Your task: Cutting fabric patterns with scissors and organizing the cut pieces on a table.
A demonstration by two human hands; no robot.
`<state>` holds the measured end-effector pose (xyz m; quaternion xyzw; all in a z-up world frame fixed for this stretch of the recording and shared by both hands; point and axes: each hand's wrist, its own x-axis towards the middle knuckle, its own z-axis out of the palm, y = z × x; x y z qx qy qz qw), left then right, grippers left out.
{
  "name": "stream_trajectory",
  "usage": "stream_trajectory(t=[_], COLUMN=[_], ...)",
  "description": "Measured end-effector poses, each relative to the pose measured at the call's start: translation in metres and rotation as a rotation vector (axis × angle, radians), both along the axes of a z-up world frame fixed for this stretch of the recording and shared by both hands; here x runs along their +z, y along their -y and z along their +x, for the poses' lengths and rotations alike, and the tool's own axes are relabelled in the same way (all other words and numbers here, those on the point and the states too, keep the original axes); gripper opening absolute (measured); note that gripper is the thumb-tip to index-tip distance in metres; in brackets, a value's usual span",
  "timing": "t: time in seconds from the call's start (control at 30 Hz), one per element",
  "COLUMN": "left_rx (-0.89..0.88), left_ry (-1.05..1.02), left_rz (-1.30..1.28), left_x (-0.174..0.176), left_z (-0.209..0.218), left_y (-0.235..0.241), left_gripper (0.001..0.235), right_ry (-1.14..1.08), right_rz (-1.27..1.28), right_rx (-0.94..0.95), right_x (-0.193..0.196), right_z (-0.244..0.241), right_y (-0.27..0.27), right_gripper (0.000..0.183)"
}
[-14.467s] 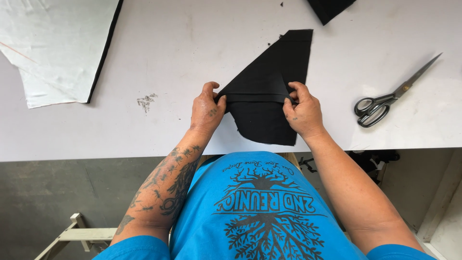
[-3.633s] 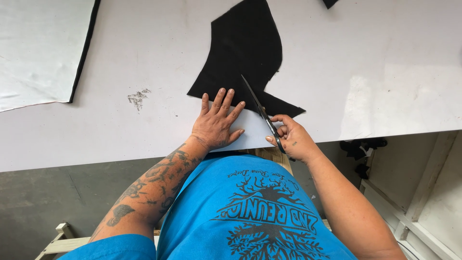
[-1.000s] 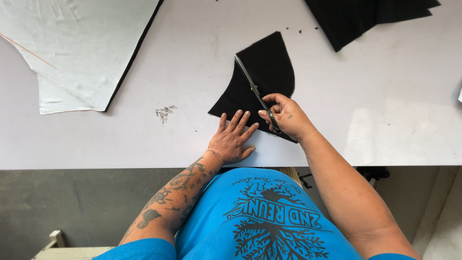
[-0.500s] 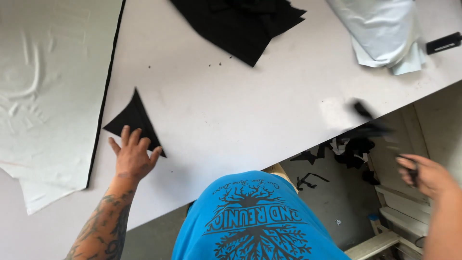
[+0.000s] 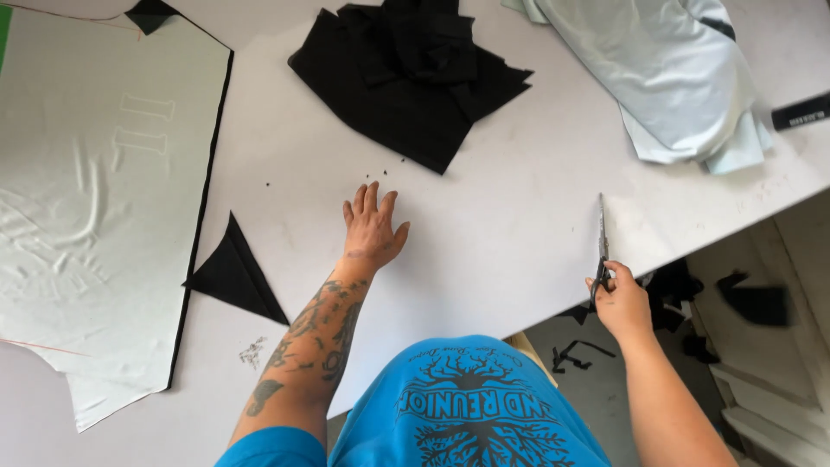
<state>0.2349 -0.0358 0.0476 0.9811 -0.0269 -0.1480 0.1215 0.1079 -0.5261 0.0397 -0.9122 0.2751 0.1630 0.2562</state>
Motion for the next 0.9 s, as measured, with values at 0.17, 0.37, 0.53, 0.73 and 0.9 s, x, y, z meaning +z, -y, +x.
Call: stream_trajectory(t=[0.17,0.37,0.53,0.73,0.9], left_rx=[0.097,0.147,0.131,0.155,0.178], left_ry=[-0.045,0.041,0.139,0.114,0.104], left_rz=[0.001,0.076,0.131,0.154,0.083], left_x=[-0.005,-0.041,-0.070,-0.076,-0.073], left_z=[0.030,0.040,0.038,0.038,0.037], left_y=[0.002,0.003,-0.001,-0.001,-0.002], left_gripper=[0.065,0.067,0.068,0.069,0.069], right_ry=[-0.235,0.594,0.970,0.844,0.433], right_rz=[-0.334,-0.214,0.213,0.122,0.159], right_rx=[0.415,0.753,0.947,1.176,0.990], right_x=[0.021,0.026,0.021,0.020,0.029], right_z=[0.112,0.278,0.435,0.532,0.582], right_y=[0.014,-0.058,-0.171,-0.264,-0.266], right_gripper=[0.065,0.049,0.035,0.054,0.027])
